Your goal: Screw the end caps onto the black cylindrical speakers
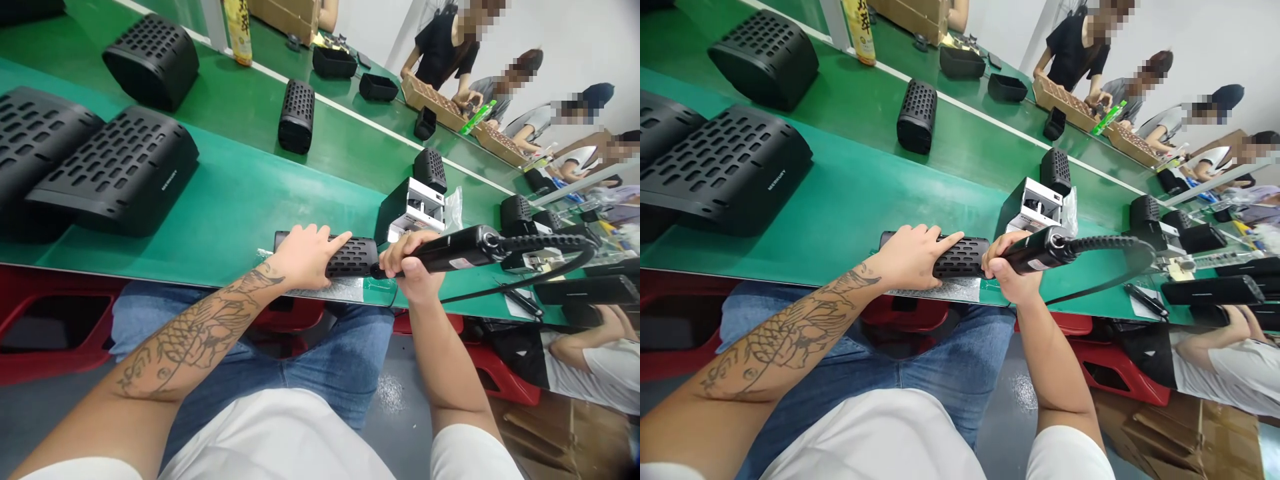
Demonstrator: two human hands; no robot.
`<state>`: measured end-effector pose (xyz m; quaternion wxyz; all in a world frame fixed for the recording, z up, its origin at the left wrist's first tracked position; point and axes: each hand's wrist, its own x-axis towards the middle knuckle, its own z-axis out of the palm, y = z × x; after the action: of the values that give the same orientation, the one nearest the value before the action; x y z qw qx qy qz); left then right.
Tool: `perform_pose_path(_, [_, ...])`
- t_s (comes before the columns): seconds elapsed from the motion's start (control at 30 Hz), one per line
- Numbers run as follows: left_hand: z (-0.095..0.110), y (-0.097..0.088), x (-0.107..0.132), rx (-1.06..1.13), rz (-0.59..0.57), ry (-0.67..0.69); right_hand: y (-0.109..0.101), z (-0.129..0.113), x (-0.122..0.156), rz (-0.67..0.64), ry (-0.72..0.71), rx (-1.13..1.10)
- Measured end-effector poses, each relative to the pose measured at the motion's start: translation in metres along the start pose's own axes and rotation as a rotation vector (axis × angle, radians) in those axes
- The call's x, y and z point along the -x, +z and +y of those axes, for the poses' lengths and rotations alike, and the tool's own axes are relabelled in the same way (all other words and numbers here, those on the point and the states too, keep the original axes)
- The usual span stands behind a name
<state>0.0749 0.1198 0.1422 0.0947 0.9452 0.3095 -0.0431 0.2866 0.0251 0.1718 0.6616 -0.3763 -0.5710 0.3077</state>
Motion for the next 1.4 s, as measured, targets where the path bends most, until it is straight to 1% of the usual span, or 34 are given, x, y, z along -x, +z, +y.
perform_pose_path(0.2, [0.001,-0.003,-0.002,-0.001,-0.018,-0.005,-0.004,0.003,-0.002,-0.022,0.043,-0.015])
perform_pose_path(0.4, [0.003,-0.008,0.000,-0.031,-0.045,-0.005,-0.009,0.004,0.000,-0.147,0.064,-0.052])
perform_pose_path(0.47, [0.003,-0.008,0.000,-0.048,-0.042,-0.001,-0.009,0.003,0.001,-0.128,0.087,-0.048])
perform_pose_path(0.53, [0.002,-0.006,0.001,-0.061,-0.038,0.002,-0.011,-0.001,-0.001,-0.076,0.117,-0.021])
perform_pose_path(0.6, [0.002,-0.005,0.001,-0.070,-0.032,0.006,-0.020,-0.005,-0.008,0.050,0.093,0.025])
perform_pose_path(0.67, [0.003,-0.004,0.001,-0.073,-0.028,0.007,-0.038,-0.006,-0.020,0.257,-0.004,0.119])
perform_pose_path(0.73, [0.005,-0.003,0.001,-0.074,-0.022,0.003,-0.061,-0.001,-0.033,0.474,-0.134,0.250])
perform_pose_path(0.77, [0.006,-0.003,0.001,-0.070,-0.019,0.001,-0.072,0.004,-0.040,0.545,-0.181,0.307])
perform_pose_path(0.8, [0.006,-0.002,0.002,-0.063,-0.016,-0.001,-0.083,0.010,-0.045,0.582,-0.205,0.346])
perform_pose_path(0.87, [0.004,-0.002,0.004,-0.037,-0.001,0.012,-0.099,0.024,-0.051,0.589,-0.190,0.369])
perform_pose_path(0.93, [-0.003,-0.002,0.010,-0.011,0.037,0.041,-0.108,0.034,-0.051,0.565,-0.142,0.355])
perform_pose_path(1.0, [-0.015,-0.002,0.019,-0.006,0.077,0.061,-0.110,0.037,-0.046,0.547,-0.108,0.338])
perform_pose_path(1.1, [-0.033,-0.001,0.033,-0.015,0.086,0.031,-0.101,0.024,-0.037,0.501,-0.067,0.309])
perform_pose_path(1.17, [-0.042,0.001,0.038,-0.001,0.063,0.006,-0.086,0.008,-0.029,0.463,-0.058,0.271])
perform_pose_path(1.23, [-0.045,0.004,0.041,0.021,0.052,-0.004,-0.063,-0.008,-0.021,0.410,-0.075,0.207])
perform_pose_path(1.3, [-0.044,0.007,0.041,0.031,0.062,-0.009,-0.034,-0.019,-0.013,0.326,-0.092,0.119])
perform_pose_path(1.4, [-0.040,0.009,0.041,0.032,0.086,-0.020,0.010,-0.022,-0.006,0.186,-0.115,-0.039])
